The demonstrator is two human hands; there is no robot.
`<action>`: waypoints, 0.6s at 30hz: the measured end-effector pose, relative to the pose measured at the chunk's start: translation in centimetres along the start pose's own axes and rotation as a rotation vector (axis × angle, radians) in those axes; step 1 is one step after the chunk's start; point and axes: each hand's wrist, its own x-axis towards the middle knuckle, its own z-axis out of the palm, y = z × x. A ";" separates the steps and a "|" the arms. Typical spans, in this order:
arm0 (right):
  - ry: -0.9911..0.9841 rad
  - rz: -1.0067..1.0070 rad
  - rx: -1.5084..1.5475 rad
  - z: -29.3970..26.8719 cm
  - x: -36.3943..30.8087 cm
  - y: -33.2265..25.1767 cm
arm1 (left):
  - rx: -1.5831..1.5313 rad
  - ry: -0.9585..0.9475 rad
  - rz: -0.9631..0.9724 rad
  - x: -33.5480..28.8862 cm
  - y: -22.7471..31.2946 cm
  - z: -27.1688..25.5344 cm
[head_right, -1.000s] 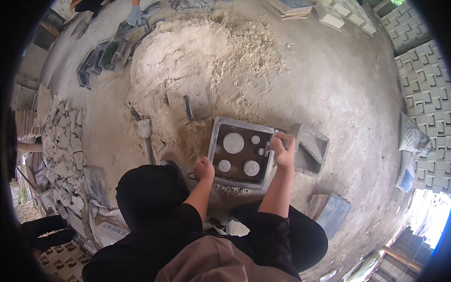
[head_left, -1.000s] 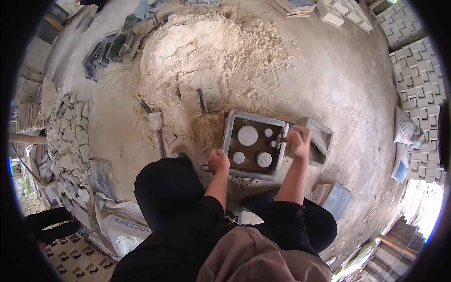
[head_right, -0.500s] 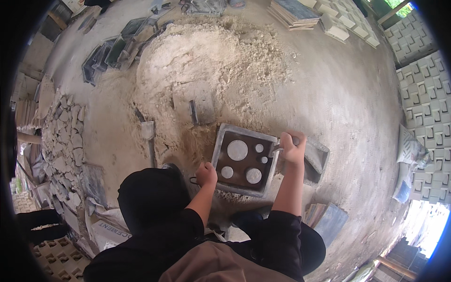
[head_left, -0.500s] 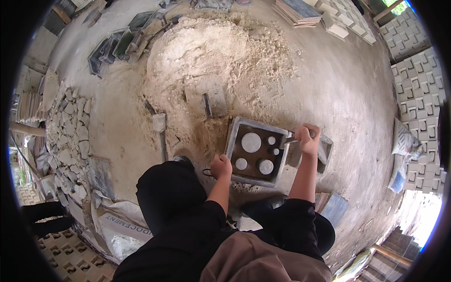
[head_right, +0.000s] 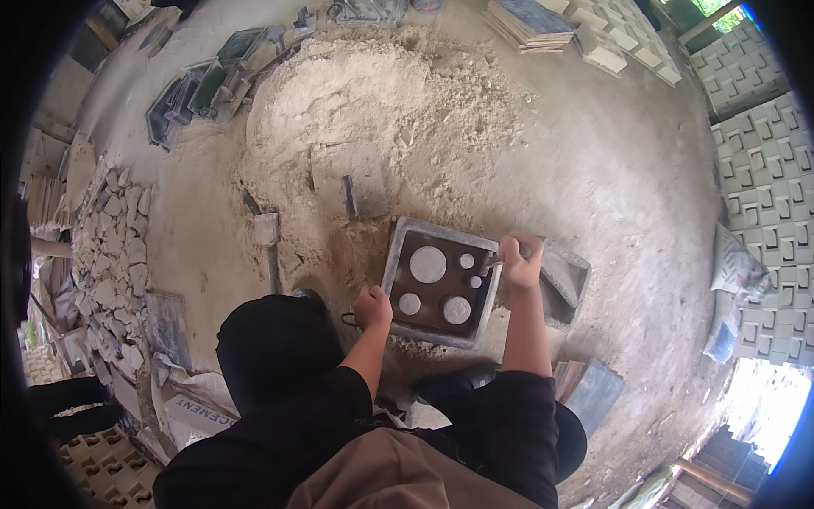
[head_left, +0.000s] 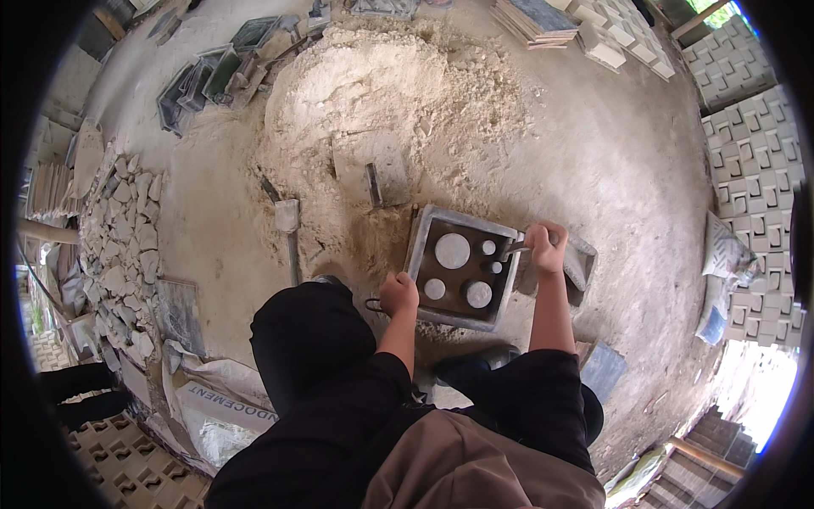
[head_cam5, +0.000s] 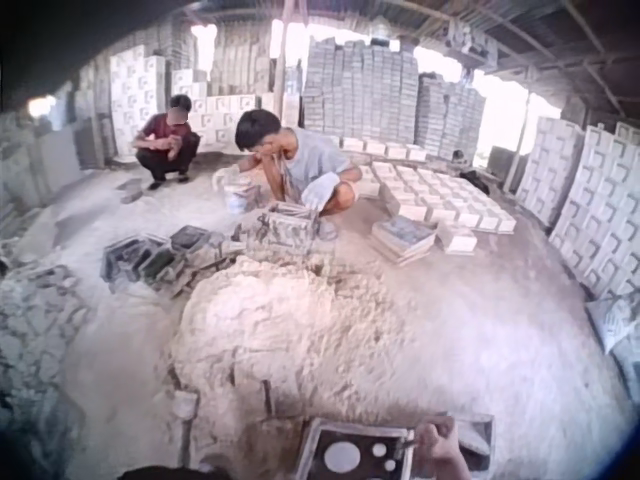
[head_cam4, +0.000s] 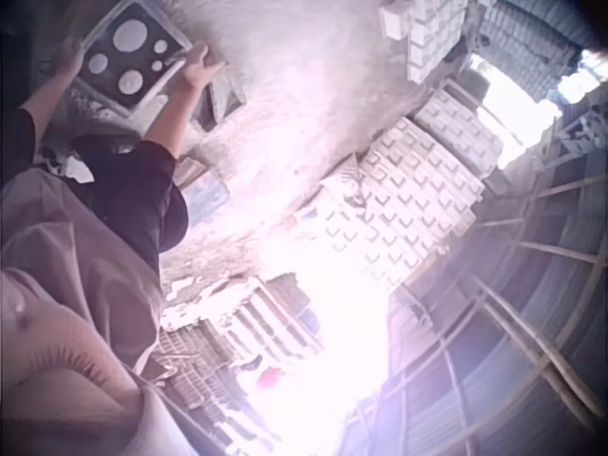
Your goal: The person fills a metal mold with dry sand mixture, compacts it with a small tool, and smooths the surface by hand and with a scraper.
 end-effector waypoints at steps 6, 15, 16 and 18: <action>-0.033 -0.094 -0.135 0.1 -1.2 -1.8 | 0.017 -0.005 0.000 -0.2 -0.3 -0.6; 0.087 0.029 0.121 -0.3 -2.0 -1.1 | -0.007 -0.041 0.001 0.7 -0.2 0.3; 0.097 0.055 0.101 -0.5 -2.4 -1.0 | -0.003 -0.027 0.001 0.4 -0.4 0.3; 0.115 0.099 0.054 -1.2 -3.0 -1.3 | -0.004 -0.001 0.001 -0.5 -0.5 0.3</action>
